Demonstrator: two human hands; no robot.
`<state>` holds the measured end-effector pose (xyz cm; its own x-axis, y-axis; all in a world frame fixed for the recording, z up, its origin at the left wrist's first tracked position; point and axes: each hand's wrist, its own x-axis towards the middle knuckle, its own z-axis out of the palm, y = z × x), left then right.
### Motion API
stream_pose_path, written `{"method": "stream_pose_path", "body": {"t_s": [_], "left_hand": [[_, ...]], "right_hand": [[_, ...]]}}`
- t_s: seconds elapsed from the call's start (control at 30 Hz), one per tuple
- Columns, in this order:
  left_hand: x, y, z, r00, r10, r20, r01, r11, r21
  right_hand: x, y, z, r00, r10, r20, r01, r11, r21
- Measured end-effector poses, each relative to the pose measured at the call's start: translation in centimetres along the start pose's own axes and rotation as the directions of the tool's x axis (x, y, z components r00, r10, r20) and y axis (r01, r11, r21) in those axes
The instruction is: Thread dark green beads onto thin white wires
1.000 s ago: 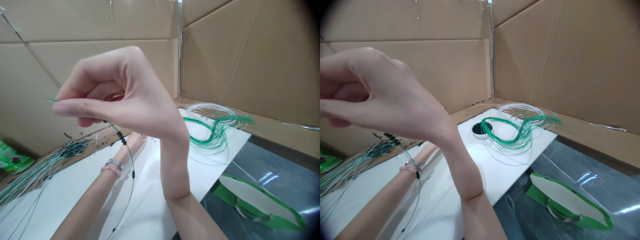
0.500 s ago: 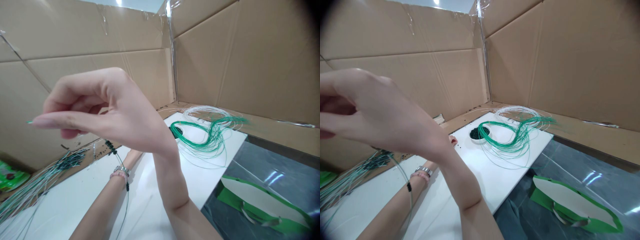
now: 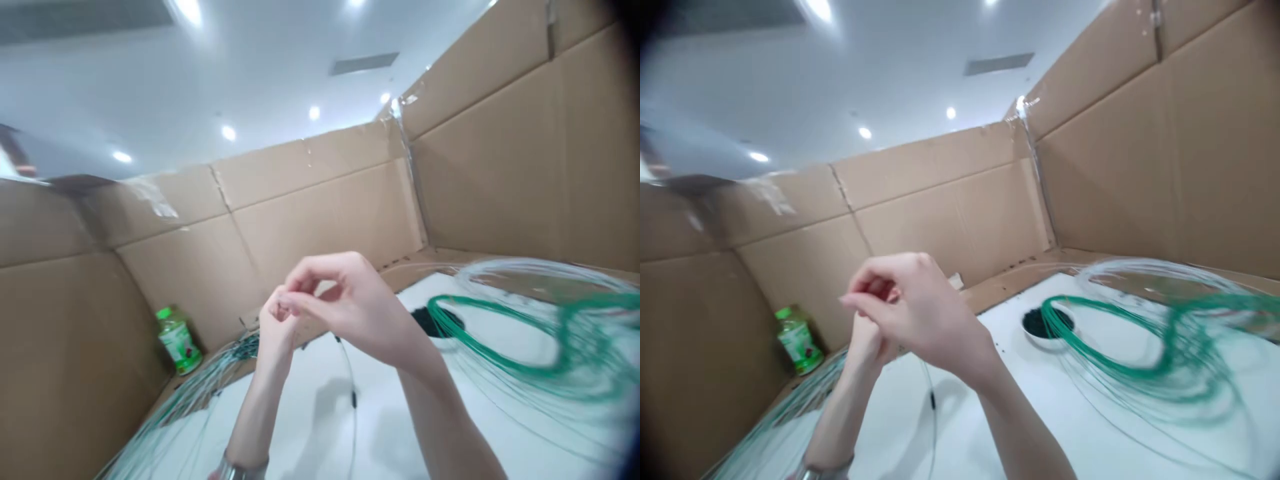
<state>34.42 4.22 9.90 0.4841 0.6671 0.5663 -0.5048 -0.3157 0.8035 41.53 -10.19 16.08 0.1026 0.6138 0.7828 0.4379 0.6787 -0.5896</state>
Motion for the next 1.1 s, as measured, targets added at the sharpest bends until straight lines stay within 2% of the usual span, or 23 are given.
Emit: {"method": "stream_pose_path", "body": {"t_s": [0.1,0.17,0.33,0.43,0.57,0.63,0.8,0.97,1.1], "left_hand": [[-1.5,4.0,-1.6,0.995,0.091,-0.028,-0.093,0.992,-0.087],[-2.5,5.9,-2.0,0.992,0.108,-0.059,-0.117,0.976,-0.183],[-3.9,8.3,-2.0,0.994,0.089,-0.063,-0.103,0.953,-0.284],[-4.3,8.7,-2.0,0.997,0.078,-0.026,-0.082,0.948,-0.307],[-4.8,9.1,-1.8,0.997,0.077,0.020,-0.066,0.942,-0.330],[-4.9,9.2,-1.5,0.997,0.077,0.010,-0.069,0.938,-0.339],[-5.1,9.2,-0.8,0.991,0.098,-0.096,-0.125,0.933,-0.337],[-5.0,8.9,-1.2,0.990,0.139,0.004,-0.132,0.948,-0.290],[-4.6,8.3,-1.7,0.991,0.134,0.029,-0.125,0.969,-0.215]], "right_hand": [[-0.3,-0.4,1.2,1.000,0.008,0.005,-0.008,1.000,0.004],[-0.4,-0.5,1.9,1.000,0.008,0.012,-0.008,1.000,-0.026],[-0.5,-0.2,3.6,0.994,-0.084,-0.072,0.074,0.989,-0.127],[-0.4,0.1,4.3,0.976,-0.178,-0.123,0.154,0.971,-0.182],[-0.4,0.4,4.8,0.944,-0.292,-0.150,0.272,0.952,-0.139],[-0.4,0.4,4.9,0.942,-0.303,-0.143,0.286,0.950,-0.126],[-0.6,0.0,5.0,0.933,-0.332,-0.142,0.308,0.937,-0.165],[-0.9,-0.3,4.8,0.934,-0.326,-0.148,0.304,0.940,-0.156],[-0.8,-0.5,4.3,0.952,-0.270,-0.141,0.243,0.952,-0.186]]}}
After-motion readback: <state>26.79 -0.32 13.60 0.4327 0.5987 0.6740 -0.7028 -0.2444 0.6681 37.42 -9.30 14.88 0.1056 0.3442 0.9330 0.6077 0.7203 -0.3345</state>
